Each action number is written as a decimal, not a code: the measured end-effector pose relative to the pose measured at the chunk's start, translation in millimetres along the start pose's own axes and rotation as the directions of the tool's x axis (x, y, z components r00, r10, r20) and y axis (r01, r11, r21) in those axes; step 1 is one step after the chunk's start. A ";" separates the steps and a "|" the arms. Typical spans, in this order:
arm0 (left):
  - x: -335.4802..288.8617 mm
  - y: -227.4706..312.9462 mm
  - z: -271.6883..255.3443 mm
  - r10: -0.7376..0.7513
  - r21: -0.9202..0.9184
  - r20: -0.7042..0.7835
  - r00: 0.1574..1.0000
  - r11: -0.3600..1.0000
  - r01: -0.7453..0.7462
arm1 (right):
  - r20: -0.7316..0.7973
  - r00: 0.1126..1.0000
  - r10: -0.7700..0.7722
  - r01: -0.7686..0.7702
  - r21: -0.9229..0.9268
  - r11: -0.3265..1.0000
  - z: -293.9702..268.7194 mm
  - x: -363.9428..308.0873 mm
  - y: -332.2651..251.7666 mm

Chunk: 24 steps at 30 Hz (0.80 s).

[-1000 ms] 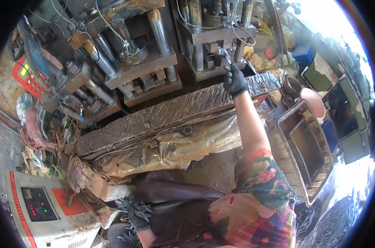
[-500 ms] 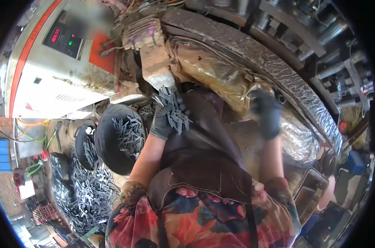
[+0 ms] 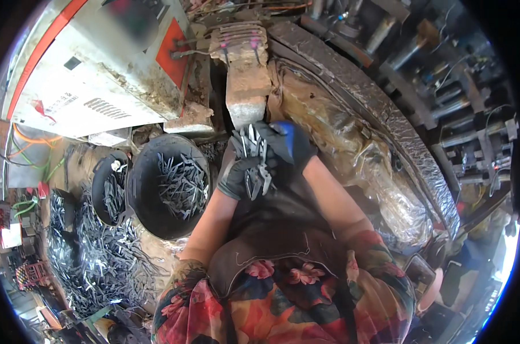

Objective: The person repeatedly takes heated metal pieces from a heating unit and places them into an industrial press machine by hand.

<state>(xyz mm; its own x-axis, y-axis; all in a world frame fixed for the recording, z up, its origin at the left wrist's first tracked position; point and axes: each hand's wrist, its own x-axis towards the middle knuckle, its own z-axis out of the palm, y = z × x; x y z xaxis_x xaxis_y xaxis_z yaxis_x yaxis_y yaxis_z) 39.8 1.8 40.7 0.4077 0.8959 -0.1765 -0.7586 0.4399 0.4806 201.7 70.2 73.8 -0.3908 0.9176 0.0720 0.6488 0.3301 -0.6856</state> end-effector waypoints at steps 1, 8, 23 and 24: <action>-0.4 -0.2 5.6 0.009 0.000 0.013 1.000 1.000 -0.009 | -0.039 0.996 0.085 -0.063 0.402 0.913 -2.5 -3.6 5.2; -12.2 5.5 -6.4 0.116 -0.056 -0.121 0.986 0.991 -0.123 | -0.055 0.873 0.485 -0.109 0.946 0.304 -58.4 1.8 1.1; -18.6 11.8 -13.5 0.149 -0.098 -0.123 0.981 0.982 -0.162 | 0.345 0.870 0.352 -0.461 0.822 0.333 21.7 22.7 31.7; -17.9 12.6 -13.5 0.154 -0.105 -0.114 0.982 0.981 -0.166 | 0.342 0.872 0.350 -0.458 0.822 0.338 23.2 25.1 31.1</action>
<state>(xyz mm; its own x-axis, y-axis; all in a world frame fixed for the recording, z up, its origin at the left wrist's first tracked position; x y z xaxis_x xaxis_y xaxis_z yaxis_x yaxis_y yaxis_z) 16.0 -7.8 38.4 0.2256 0.9541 -0.1970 -0.8648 0.2892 0.4105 197.0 98.4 37.5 -0.3367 0.8401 -0.4254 -0.1381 -0.4909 -0.8602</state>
